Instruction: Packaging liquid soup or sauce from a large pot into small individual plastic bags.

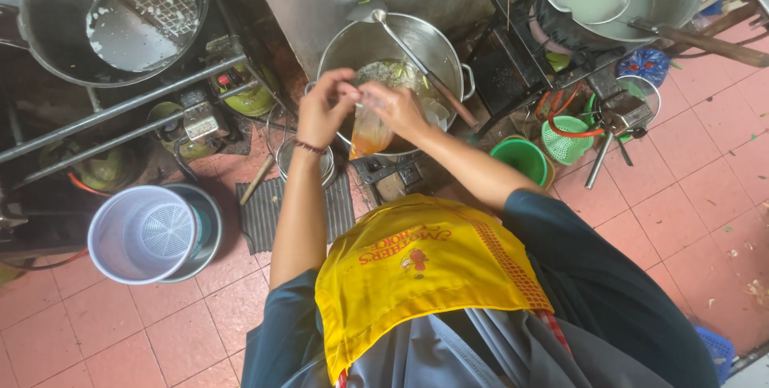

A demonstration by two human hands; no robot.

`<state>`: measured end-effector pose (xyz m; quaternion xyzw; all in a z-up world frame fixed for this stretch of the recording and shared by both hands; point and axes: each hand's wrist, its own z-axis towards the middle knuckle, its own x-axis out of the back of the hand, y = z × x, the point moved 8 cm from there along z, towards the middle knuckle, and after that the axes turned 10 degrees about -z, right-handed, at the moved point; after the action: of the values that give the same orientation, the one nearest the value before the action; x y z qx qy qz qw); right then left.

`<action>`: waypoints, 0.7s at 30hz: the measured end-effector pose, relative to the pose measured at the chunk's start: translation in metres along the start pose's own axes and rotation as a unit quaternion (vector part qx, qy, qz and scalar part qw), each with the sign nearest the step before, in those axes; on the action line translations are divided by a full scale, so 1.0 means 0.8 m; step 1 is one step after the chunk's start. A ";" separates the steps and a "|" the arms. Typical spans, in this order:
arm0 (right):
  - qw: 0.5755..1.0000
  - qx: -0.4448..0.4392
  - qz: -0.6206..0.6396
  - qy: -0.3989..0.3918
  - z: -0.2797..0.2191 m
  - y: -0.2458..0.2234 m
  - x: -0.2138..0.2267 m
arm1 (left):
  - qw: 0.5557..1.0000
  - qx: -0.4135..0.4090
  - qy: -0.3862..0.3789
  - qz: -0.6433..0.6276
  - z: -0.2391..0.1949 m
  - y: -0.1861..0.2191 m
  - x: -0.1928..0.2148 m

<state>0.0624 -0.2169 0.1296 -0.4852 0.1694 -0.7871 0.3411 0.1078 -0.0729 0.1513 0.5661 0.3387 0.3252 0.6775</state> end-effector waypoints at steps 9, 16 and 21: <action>0.964 0.217 -0.151 -0.039 0.083 -0.133 0.086 | 0.990 -0.099 -0.024 0.099 0.006 -0.121 -0.032; 0.998 0.025 -0.057 -0.032 0.135 -0.098 0.170 | 0.987 0.003 -0.129 -0.097 0.046 -0.075 -0.062; 0.879 0.356 -0.271 -0.162 0.056 -0.228 0.157 | 0.983 0.051 -0.178 0.005 0.029 -0.030 -0.069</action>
<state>-0.0037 -0.1726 0.3411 -0.4789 -0.3185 -0.7662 0.2866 0.0977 -0.1347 0.1358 0.6503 0.2259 0.2055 0.6955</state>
